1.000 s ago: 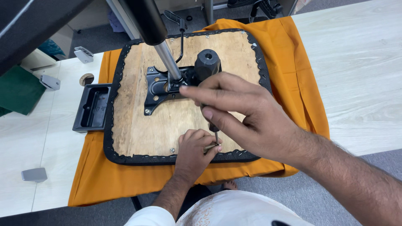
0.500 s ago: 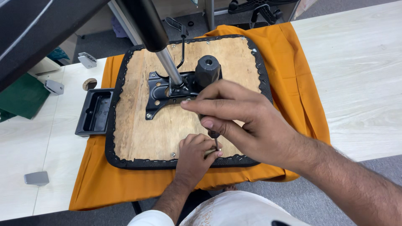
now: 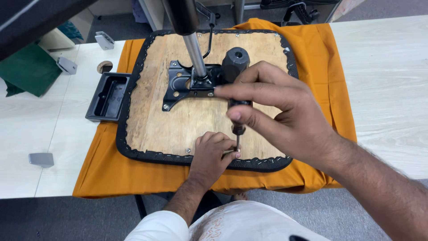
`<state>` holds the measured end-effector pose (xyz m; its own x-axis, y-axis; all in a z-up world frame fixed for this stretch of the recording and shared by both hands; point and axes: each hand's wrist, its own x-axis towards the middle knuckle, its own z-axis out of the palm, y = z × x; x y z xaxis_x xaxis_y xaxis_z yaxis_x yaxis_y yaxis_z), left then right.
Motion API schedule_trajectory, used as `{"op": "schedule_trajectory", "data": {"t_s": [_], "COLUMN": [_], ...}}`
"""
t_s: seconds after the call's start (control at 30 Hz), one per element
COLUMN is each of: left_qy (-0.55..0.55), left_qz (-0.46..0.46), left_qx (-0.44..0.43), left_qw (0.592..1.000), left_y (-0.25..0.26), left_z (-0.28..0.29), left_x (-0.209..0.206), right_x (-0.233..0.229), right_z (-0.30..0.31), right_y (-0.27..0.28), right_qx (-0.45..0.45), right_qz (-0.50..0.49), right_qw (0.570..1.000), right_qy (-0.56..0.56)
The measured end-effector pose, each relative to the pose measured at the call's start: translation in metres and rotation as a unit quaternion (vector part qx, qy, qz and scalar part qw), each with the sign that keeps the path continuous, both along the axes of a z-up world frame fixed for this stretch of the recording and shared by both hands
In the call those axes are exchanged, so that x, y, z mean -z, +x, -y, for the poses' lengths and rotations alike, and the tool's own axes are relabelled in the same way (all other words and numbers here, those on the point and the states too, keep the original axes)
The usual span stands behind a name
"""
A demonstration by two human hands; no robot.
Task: The person uses a screwdriver to tighten screws along the edge of a wooden board that is part of a chair base assembly. The hands hold the board steady while turning the screwdriver to secure the fasteners.
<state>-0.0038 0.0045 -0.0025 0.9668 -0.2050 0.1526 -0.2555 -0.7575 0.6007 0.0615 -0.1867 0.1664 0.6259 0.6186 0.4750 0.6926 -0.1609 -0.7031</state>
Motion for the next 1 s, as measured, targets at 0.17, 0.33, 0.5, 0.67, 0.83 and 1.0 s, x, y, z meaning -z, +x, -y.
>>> {"op": "schedule_trajectory", "data": {"t_s": [0.17, 0.33, 0.5, 0.67, 0.83, 1.0], "left_qy": [0.005, 0.004, 0.008, -0.024, -0.002, -0.008], "left_qz": [0.013, 0.012, -0.005, 0.057, 0.003, -0.003], "left_qx": [0.001, 0.0, -0.001, 0.0, 0.005, 0.022], "left_qw": [1.0, 1.0, 1.0, 0.998, 1.0, 1.0], "left_y": [-0.001, -0.001, -0.001, -0.001, -0.001, 0.002], "left_z": [0.0, 0.001, -0.001, -0.002, -0.003, 0.0], "left_x": [0.002, 0.004, 0.005, 0.008, 0.003, -0.002], "right_x": [0.0, -0.003, -0.006, -0.004, -0.009, -0.004], "right_z": [0.007, 0.015, 0.006, -0.007, -0.014, -0.005], "right_y": [0.001, 0.003, 0.0, -0.016, -0.022, -0.022], "right_qx": [-0.026, 0.02, 0.022, -0.036, 0.048, 0.055], "right_qz": [0.075, -0.032, 0.035, 0.069, -0.012, -0.013], "right_qw": [0.997, 0.999, 0.999, 0.997, 0.999, 0.998], "right_qy": [0.018, 0.014, 0.003, 0.03, 0.004, 0.013]}}
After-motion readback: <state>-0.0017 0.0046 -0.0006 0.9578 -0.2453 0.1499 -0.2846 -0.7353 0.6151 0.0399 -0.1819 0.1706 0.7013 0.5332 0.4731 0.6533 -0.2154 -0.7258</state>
